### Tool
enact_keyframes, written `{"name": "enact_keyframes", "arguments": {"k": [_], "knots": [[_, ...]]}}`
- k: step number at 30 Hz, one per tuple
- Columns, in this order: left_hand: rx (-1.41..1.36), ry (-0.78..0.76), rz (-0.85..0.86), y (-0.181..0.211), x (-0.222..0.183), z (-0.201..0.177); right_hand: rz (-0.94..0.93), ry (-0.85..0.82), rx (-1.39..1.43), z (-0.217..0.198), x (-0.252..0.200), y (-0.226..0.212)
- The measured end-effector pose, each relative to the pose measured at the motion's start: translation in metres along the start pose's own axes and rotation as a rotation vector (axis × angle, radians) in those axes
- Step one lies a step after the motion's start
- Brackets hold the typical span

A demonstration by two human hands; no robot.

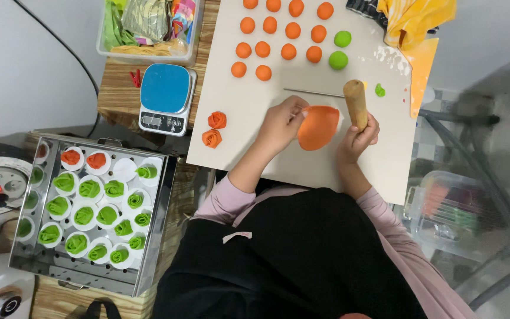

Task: The person shapes orange dough by hand using a rolling pin and a small plastic scraper on a white work surface.

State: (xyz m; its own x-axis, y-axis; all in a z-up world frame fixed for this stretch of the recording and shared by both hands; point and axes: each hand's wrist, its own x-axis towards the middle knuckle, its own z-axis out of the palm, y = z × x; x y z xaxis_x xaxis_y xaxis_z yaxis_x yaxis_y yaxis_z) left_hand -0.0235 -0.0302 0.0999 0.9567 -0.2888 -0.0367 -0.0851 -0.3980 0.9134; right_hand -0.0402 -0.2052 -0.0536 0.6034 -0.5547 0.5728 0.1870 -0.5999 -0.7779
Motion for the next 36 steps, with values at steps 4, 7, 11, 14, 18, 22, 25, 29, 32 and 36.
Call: {"name": "enact_keyframes", "arguments": {"k": [4,7,11,14,18,22,25,29,32,36], "knots": [[0.182,-0.015,-0.111,-0.017,-0.017,-0.019,-0.012,0.003,0.000,0.000,0.002,-0.001],[0.290,0.056,-0.195,-0.036,-0.026,-0.021,-0.032,0.016,-0.017,0.002,0.001,0.000],[0.206,0.317,-0.039,-0.057,-0.034,-0.020,-0.156,-0.122,-0.094,-0.001,0.002,-0.004],[0.203,0.469,0.149,-0.068,-0.029,-0.016,-0.293,-0.334,-0.163,-0.002,0.002,-0.007],[0.495,0.346,0.144,-0.071,-0.026,0.001,-0.590,-0.550,-0.273,-0.008,0.004,-0.002],[0.610,0.264,0.126,-0.101,-0.018,0.036,-0.598,-0.669,-0.325,-0.007,0.002,0.023],[0.761,0.307,0.163,-0.126,-0.007,0.053,-0.647,-0.699,-0.407,-0.001,0.003,0.032],[0.919,0.280,0.118,-0.135,0.013,0.053,-0.642,-0.673,-0.345,0.007,0.015,0.014],[0.950,0.194,0.006,-0.122,0.027,0.045,-0.617,-0.686,-0.364,0.018,0.026,0.003],[0.921,0.110,-0.114,-0.107,0.047,0.033,-0.513,-0.828,-0.543,0.042,0.037,0.014]]}}
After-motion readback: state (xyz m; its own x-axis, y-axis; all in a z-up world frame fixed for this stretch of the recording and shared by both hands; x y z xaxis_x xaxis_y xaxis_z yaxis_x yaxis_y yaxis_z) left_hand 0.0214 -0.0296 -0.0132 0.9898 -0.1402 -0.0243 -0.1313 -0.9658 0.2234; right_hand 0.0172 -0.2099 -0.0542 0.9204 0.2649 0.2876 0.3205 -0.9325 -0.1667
